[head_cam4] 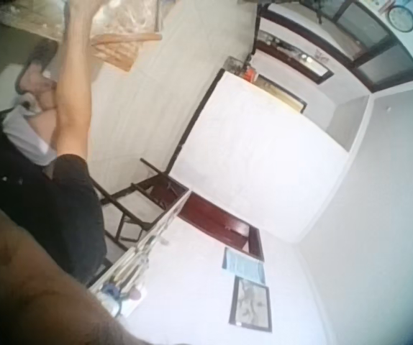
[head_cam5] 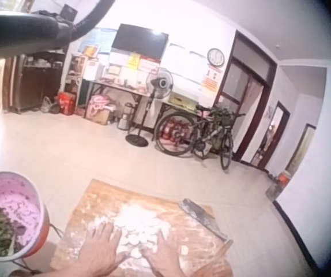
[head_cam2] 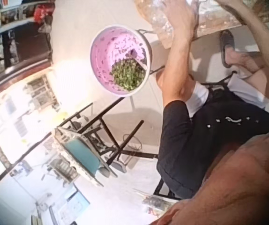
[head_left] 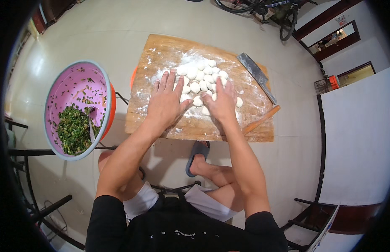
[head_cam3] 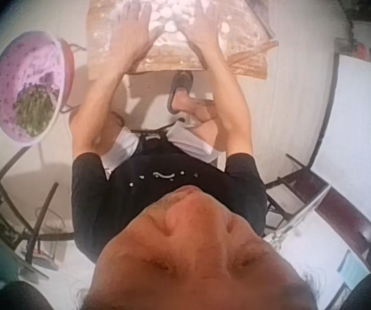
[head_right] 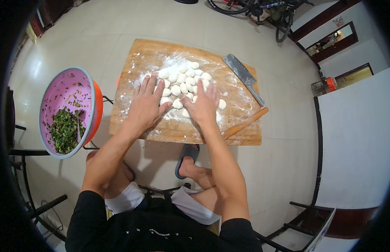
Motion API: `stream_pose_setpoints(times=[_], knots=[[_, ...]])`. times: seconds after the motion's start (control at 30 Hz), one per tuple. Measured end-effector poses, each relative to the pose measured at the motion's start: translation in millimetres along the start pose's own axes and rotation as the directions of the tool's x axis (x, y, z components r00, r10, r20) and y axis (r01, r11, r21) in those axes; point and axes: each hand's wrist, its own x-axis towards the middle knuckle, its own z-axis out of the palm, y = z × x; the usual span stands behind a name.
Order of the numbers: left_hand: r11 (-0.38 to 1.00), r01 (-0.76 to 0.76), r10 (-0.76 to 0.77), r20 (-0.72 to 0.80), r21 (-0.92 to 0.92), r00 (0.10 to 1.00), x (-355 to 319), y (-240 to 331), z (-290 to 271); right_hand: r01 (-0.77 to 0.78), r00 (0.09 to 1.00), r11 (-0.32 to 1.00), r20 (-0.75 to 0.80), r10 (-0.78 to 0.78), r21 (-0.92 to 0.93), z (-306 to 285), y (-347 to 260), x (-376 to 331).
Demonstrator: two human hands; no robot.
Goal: The person arranges finished dumplings on a large round tray and then rolls out small dough balls into flat circular wrappers using a rolling pin on a floured wooden board. The person handles the dough and rolling pin by hand.
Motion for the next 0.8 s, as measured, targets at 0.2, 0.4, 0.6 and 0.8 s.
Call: stream_pose_setpoints(times=[0.2, 0.4, 0.6, 0.8], knots=[[0.994, -0.098, 0.100, 0.069, -0.038, 0.993, -27, -14, -8, 0.172, 0.983, 0.983, -0.046, -0.176, -0.069, -26, 15, 12], [0.929, -0.336, 0.356, 0.137, -0.154, 0.924, -45, -6, -5, 0.247, 0.963, 0.968, -0.121, -0.240, 0.042, -17, -5, -22], [0.995, -0.046, 0.042, 0.045, 0.086, 0.998, -42, -32, -14, 0.481, 0.875, 0.873, -0.019, -0.484, -0.085, -13, -8, -33], [1.000, 0.003, -0.003, 0.009, 0.016, 1.000, -50, -24, -14, 0.258, 0.941, 0.966, -0.222, -0.254, -0.012, -23, 27, -30]])
